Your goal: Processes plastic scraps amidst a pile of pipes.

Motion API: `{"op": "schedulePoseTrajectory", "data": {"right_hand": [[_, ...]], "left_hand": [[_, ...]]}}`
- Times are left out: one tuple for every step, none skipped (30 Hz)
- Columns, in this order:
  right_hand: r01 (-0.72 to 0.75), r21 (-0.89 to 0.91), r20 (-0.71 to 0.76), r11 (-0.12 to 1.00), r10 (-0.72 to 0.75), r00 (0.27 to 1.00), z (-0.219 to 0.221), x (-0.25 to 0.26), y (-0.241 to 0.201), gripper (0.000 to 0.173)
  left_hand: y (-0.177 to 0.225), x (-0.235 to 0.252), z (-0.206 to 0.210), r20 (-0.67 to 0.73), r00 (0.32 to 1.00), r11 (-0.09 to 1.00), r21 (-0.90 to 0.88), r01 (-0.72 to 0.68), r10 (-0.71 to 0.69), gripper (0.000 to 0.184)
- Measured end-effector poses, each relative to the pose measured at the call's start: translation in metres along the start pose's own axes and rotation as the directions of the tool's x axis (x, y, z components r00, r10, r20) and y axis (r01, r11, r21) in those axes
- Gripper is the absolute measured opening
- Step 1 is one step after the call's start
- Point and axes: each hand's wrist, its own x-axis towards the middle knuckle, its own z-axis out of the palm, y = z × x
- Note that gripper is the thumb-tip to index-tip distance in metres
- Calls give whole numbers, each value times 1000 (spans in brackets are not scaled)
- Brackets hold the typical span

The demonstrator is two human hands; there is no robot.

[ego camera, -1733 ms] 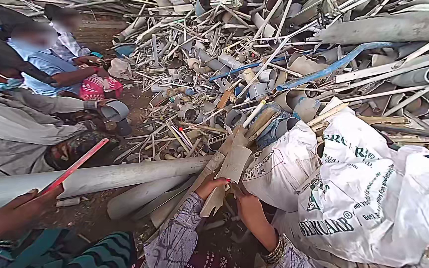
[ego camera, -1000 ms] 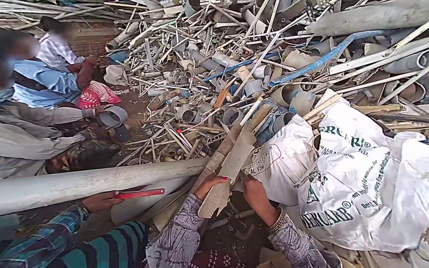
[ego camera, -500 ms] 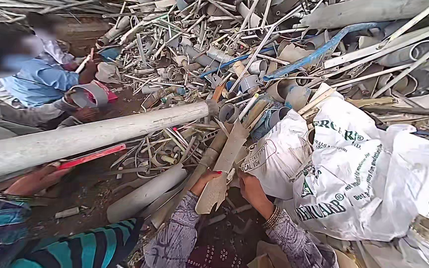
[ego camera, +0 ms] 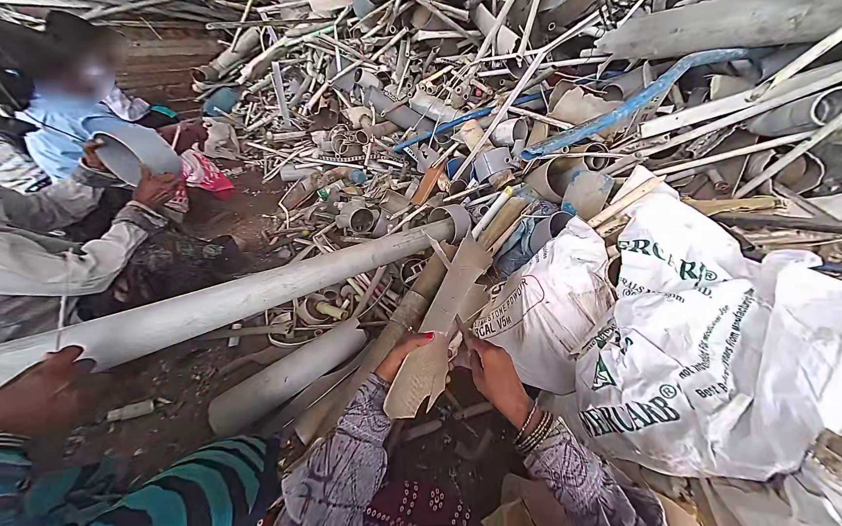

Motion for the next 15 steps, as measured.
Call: {"op": "schedulePoseTrajectory", "data": {"right_hand": [[-27,12,40,1000,26,999,-4,1,-4,38],[0,63,57,998,-3,998,-6,-1,-9,39],[51,122,51,991,-58,997,-4,-5,-13,40],[89,160,33,983,-96,995,-3,-9,-13,41],[92,164,7,982,-95,995,-2,-8,-9,40],[50,141,4,989,-51,999,-3,-3,-3,37],[-11,115,18,993,9,1000,-6,3,1,38],[-55,118,42,991,50,998,-11,7,1,39],[-61,144,68,988,52,996,-14,7,-4,40],[-18,192,83,981,2,997,-15,0,-11,41],[57,225,83,973,-78,994,-12,-13,-21,41],[160,220,73,962,-180,981,-8,-31,-32,41],[277,189,48,942,-291,956,-1,-48,-39,41],[377,150,16,914,-384,923,8,-62,-41,41],[443,103,-13,891,-444,896,16,-72,-42,41]], "left_hand": [[0,1,2,-16,1000,1000,19,1,-1,32],[-1,2,1,-14,1000,1000,0,-19,19,33],[-2,3,-2,-21,999,997,-56,-46,45,38],[-3,4,-5,-24,997,991,-111,-71,68,42],[-4,4,-7,-24,996,987,-134,-88,85,44],[-5,2,-6,-24,996,988,-122,-91,89,43],[-5,2,-5,-17,996,992,-92,-84,83,40],[-5,2,-3,-6,997,995,-63,-78,78,37],[-6,3,-3,-2,997,995,-59,-79,79,37],[-6,4,-4,-9,996,993,-75,-89,89,39],[-7,5,-7,-24,994,990,-93,-108,107,42],[-7,5,-11,-46,991,986,-101,-133,129,43],[-6,5,-14,-69,986,981,-113,-156,149,43],[-4,6,-15,-75,984,977,-126,-172,163,42],[-2,6,-16,-63,982,973,-142,-183,175,42]]}}
